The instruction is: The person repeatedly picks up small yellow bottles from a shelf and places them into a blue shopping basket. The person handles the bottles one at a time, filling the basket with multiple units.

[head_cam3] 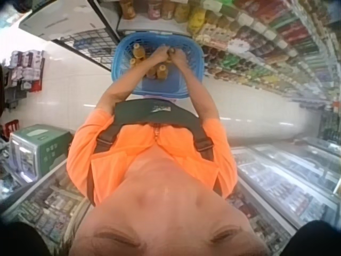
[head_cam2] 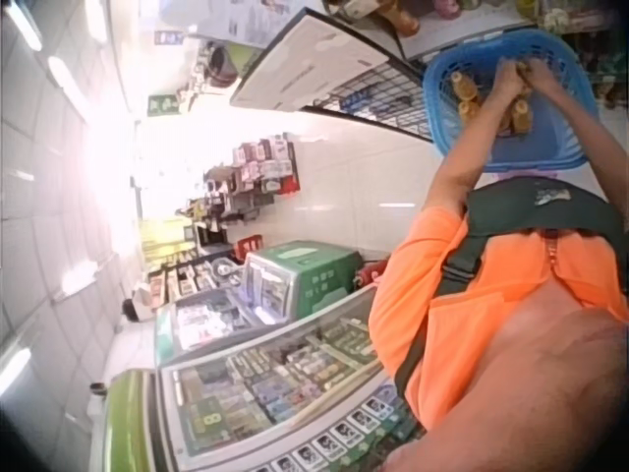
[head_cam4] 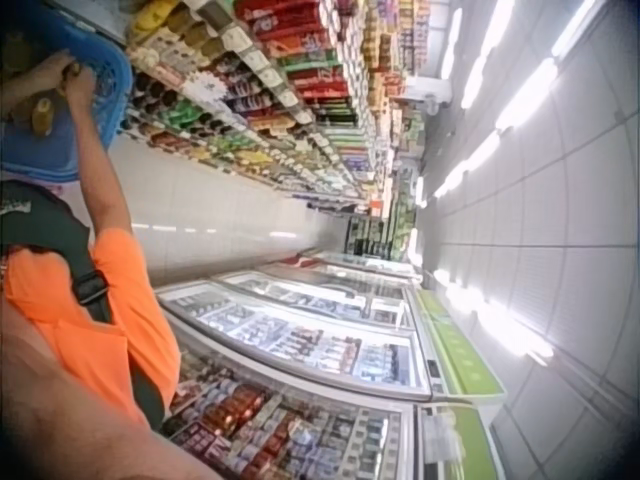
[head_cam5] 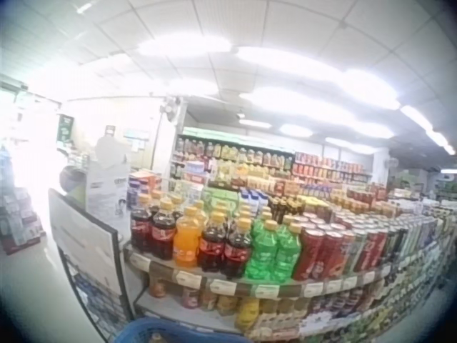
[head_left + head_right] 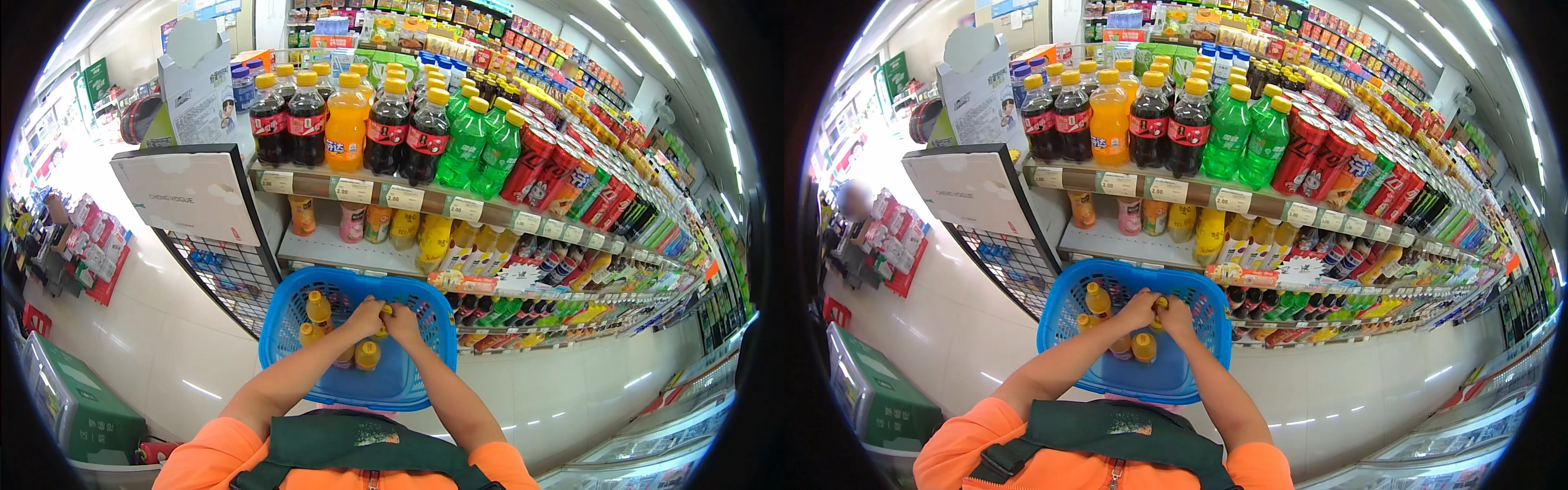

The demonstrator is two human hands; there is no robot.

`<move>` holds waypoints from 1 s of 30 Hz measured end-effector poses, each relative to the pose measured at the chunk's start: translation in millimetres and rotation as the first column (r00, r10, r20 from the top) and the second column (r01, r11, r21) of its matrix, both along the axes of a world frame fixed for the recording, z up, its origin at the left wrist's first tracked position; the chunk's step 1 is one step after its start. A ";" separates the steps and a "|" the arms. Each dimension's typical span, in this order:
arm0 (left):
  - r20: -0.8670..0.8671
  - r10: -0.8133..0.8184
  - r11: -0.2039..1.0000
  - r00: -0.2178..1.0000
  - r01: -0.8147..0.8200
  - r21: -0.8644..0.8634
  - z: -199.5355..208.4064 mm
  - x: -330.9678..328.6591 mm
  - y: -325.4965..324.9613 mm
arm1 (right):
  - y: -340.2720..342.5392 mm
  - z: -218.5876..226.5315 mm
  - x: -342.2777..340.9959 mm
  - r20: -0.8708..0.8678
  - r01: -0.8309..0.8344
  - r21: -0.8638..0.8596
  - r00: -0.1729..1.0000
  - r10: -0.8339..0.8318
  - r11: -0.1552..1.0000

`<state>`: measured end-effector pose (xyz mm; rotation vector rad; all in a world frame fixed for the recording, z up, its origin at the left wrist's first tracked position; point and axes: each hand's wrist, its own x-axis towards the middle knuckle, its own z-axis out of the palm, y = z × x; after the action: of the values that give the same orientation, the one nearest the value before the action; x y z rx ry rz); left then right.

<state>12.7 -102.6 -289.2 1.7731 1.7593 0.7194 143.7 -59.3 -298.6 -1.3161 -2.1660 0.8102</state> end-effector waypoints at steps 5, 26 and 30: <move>-0.027 -0.003 0.999 1.000 0.002 -0.040 1.9 -2.4 5.3 | 5.2 6.8 -0.5 0.009 -0.014 -0.127 1.000 0.015 0.992; 0.220 -0.043 0.885 0.975 -0.065 0.461 121.8 17.6 109.5 | 113.1 142.6 29.5 -0.538 0.177 0.017 0.831 -0.140 0.984; 0.256 -0.045 0.899 0.966 -0.072 0.432 133.5 30.7 131.0 | 135.9 138.9 36.0 -0.459 0.118 0.099 0.886 -0.060 0.988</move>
<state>43.4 28.4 -155.8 1.8371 1.5121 1.3788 179.6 76.6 -159.7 -1.0290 -1.7411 0.8346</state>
